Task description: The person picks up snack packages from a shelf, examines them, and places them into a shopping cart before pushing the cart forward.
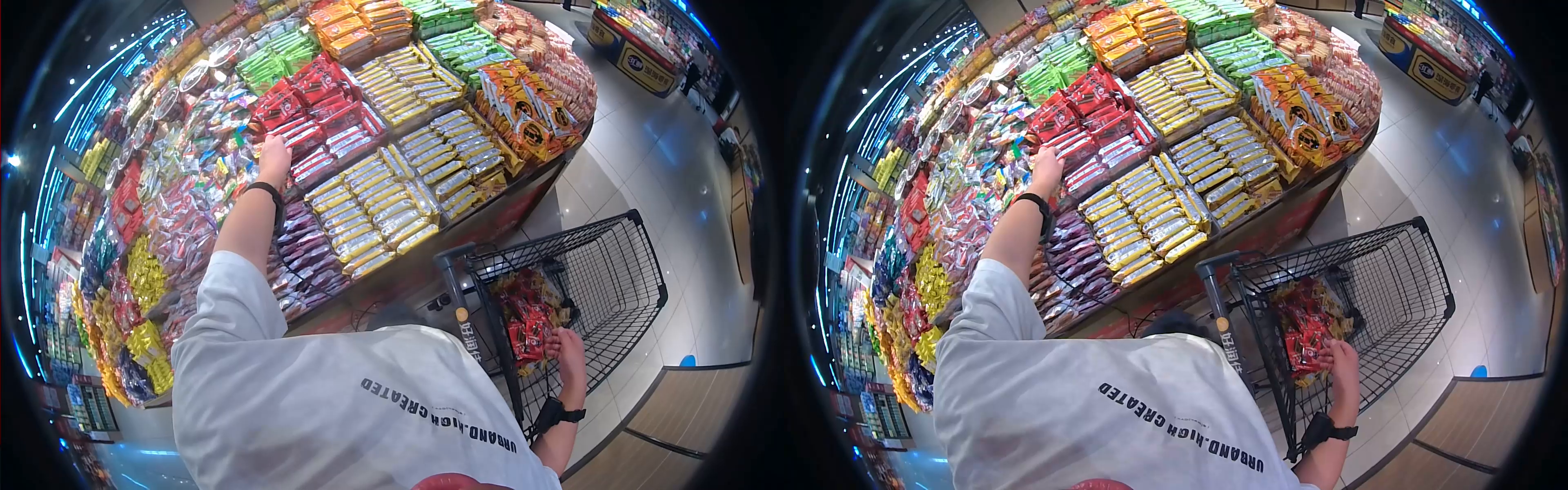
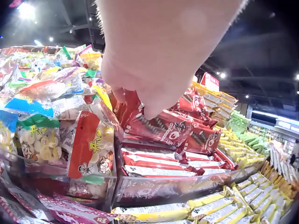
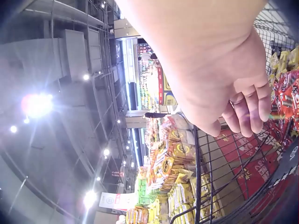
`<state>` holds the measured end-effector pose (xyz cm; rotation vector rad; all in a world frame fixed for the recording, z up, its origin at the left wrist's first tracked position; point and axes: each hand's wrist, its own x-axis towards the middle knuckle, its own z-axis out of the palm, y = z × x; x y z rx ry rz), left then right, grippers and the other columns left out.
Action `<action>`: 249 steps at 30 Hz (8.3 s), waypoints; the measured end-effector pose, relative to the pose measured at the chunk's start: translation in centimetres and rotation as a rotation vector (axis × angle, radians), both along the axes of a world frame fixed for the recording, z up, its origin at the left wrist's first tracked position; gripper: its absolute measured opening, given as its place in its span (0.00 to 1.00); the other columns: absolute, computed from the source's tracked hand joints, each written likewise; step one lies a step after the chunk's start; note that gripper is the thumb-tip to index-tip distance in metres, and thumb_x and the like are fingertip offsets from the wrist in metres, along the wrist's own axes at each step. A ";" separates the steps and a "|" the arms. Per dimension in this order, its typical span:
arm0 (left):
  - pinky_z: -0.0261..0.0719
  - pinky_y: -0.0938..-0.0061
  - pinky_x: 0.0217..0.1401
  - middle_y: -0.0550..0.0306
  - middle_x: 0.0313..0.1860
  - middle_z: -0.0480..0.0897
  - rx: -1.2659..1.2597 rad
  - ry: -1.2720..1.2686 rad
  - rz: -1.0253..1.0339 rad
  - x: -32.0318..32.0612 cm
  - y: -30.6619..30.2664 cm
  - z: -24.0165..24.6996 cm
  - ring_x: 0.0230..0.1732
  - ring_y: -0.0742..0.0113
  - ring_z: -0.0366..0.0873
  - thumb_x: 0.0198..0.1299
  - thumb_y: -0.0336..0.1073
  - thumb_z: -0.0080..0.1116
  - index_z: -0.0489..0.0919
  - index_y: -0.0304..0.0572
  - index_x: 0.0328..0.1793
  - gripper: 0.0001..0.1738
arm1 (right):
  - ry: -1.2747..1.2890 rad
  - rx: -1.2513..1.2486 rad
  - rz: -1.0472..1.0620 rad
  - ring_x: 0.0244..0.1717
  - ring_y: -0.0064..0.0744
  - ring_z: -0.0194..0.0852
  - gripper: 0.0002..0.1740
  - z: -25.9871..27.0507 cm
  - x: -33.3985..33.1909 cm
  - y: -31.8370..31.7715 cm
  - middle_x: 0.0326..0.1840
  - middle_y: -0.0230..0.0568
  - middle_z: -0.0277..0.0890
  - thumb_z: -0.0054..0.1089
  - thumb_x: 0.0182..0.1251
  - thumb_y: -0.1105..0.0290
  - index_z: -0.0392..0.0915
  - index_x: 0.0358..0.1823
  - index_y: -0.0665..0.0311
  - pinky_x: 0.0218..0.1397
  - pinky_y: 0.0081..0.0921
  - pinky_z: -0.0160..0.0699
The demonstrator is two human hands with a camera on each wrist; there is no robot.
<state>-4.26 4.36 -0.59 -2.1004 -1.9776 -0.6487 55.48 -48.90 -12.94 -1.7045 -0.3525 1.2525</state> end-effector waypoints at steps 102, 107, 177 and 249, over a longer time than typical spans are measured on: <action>0.78 0.81 0.35 0.55 0.34 0.85 -1.017 -0.828 -0.899 36.2 -30.5 -2.8 0.28 0.77 0.79 0.77 0.33 0.54 0.72 0.37 0.44 0.08 | -0.141 0.551 -0.127 0.34 0.15 0.67 0.07 1.4 0.1 1.3 0.30 0.24 0.69 0.53 0.76 0.69 0.74 0.39 0.65 0.39 0.19 0.71; 0.77 0.82 0.34 0.55 0.33 0.86 -1.044 -0.846 -0.923 36.1 -30.7 -2.9 0.29 0.78 0.77 0.77 0.34 0.54 0.73 0.37 0.44 0.08 | -0.117 0.480 -0.491 0.33 0.20 0.74 0.08 -1.5 2.8 0.3 0.33 0.29 0.74 0.54 0.75 0.69 0.75 0.39 0.66 0.41 0.21 0.77; 0.83 0.56 0.38 0.57 0.29 0.86 -0.528 0.617 -1.545 31.2 -27.2 -2.2 0.34 0.51 0.86 0.46 0.47 0.68 0.86 0.53 0.32 0.11 | -0.824 -0.463 0.364 0.53 0.53 0.82 0.20 13.9 -21.3 -9.9 0.48 0.53 0.82 0.68 0.60 0.56 0.80 0.46 0.62 0.53 0.46 0.81; 0.87 0.60 0.42 0.55 0.33 0.89 -0.296 0.317 -1.522 33.3 -27.3 -5.1 0.37 0.54 0.89 0.54 0.46 0.65 0.89 0.51 0.38 0.12 | -1.262 -0.880 0.139 0.42 0.54 0.84 0.15 9.2 -17.4 -7.9 0.34 0.45 0.85 0.64 0.60 0.50 0.83 0.36 0.53 0.44 0.47 0.81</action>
